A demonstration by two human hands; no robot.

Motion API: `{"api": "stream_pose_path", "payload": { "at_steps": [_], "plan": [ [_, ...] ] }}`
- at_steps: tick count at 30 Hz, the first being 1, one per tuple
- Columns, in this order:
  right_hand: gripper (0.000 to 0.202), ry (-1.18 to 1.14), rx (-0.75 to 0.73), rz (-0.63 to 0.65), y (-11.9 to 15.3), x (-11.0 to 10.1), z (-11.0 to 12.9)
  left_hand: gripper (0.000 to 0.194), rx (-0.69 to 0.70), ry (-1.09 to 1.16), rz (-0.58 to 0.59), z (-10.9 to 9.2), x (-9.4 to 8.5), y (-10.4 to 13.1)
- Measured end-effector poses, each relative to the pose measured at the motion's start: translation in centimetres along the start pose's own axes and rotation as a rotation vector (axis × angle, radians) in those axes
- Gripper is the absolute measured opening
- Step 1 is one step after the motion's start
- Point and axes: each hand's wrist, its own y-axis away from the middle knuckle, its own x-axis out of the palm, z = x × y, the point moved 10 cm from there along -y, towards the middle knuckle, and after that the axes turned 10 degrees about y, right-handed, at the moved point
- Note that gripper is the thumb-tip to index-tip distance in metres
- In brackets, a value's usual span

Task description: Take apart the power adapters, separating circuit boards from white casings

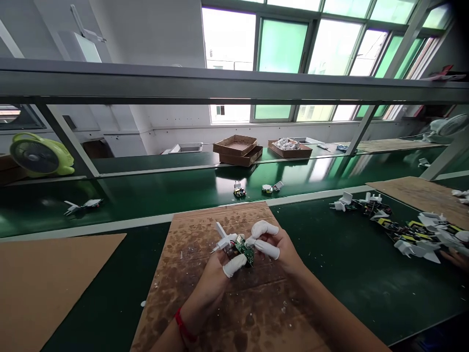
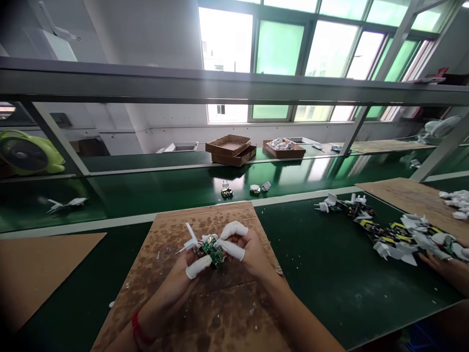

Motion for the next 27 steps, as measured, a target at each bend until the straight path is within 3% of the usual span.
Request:
{"api": "stream_pose_path", "payload": {
  "at_steps": [8,12,18,21,23,27],
  "plan": [
    [0.013,-0.026,-0.022,-0.071,0.0,-0.7,-0.3,0.068,0.078,-0.035,-0.011,-1.3,0.3,0.5],
    [0.013,-0.052,-0.002,0.003,0.4,0.5,-0.5,0.071,0.083,-0.063,0.028,-2.6,1.2,0.8],
    [0.014,-0.055,-0.009,0.133,0.6,1.5,-0.3,0.076,0.063,-0.256,0.176,-3.2,2.9,1.4],
    [0.016,-0.025,-0.01,0.214,0.6,2.1,-0.3,0.083,0.001,-0.358,0.13,-3.0,2.1,1.7],
    [0.02,0.012,0.002,0.195,0.5,1.8,-0.5,0.085,-0.02,-0.442,0.103,-2.9,1.5,1.9],
    [0.043,0.007,-0.003,0.172,0.6,1.4,-0.8,0.084,-0.051,-0.575,0.159,-2.4,1.0,2.2]
  ]
}}
